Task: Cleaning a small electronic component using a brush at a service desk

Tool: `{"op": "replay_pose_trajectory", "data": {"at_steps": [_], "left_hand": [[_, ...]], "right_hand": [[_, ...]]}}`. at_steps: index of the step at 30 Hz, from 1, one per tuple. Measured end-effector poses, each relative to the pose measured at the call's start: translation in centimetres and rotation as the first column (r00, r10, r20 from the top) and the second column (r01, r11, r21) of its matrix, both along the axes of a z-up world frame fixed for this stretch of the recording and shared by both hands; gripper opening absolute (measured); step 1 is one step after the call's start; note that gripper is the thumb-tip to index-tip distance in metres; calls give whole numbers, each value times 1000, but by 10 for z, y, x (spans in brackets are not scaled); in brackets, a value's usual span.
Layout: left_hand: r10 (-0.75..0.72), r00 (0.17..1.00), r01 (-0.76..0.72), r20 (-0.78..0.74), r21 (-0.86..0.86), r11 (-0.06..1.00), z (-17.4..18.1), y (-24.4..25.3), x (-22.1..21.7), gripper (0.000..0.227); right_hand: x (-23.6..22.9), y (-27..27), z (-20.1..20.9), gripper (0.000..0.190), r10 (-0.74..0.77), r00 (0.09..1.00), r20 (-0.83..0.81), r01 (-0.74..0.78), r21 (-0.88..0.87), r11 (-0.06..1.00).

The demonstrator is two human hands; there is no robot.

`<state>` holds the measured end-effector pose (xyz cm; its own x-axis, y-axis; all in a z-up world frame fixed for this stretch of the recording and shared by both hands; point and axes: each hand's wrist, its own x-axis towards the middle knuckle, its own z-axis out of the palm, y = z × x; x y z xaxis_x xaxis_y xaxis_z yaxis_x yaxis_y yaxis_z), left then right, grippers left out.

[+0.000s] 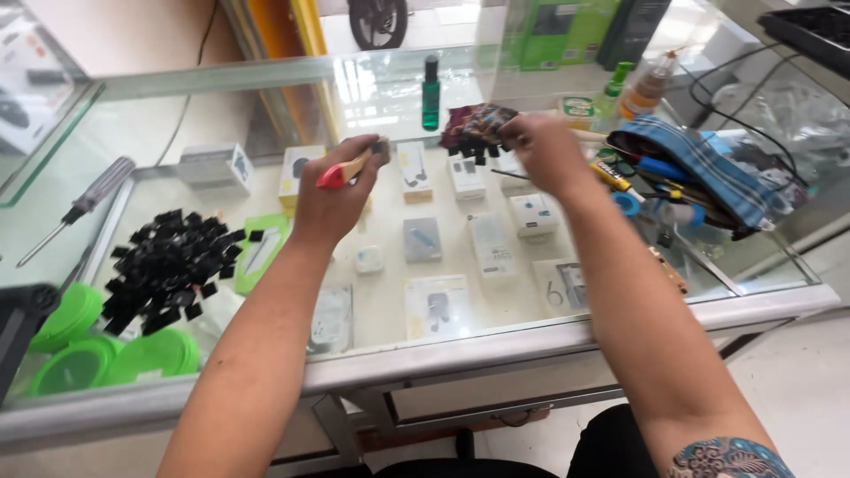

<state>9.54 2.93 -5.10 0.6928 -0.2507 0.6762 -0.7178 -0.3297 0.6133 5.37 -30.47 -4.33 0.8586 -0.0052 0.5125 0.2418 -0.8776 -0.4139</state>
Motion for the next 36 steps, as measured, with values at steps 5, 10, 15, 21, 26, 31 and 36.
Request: {"op": "replay_pose_trajectory", "data": {"at_steps": [5,10,15,21,26,31,36], "left_hand": [[4,997,-4,-71,0,1000,9,7,-13,27],[-19,996,18,-89,-13,1000,14,5,-18,26],[-63,997,63,-44,4,998,17,-5,-31,26],[-151,942,116,-299,-134,984,36,-34,-50,27],[-196,888,114,-415,-214,970,48,-65,-52,32],[-114,993,107,-35,-163,981,16,-74,-40,31],[-187,980,193,72,-97,976,14,-67,-59,36]], "right_hand": [[27,14,-39,19,-224,974,-26,195,-400,895],[41,8,-54,16,-226,973,-52,199,-318,927],[48,-7,-60,20,-178,983,-36,164,-248,955],[26,8,-29,40,137,990,-28,-118,361,925],[0,38,-11,36,418,907,44,-268,827,494],[-5,47,-8,28,457,888,51,-240,899,366],[7,36,-20,31,517,855,44,-247,911,330]]}}
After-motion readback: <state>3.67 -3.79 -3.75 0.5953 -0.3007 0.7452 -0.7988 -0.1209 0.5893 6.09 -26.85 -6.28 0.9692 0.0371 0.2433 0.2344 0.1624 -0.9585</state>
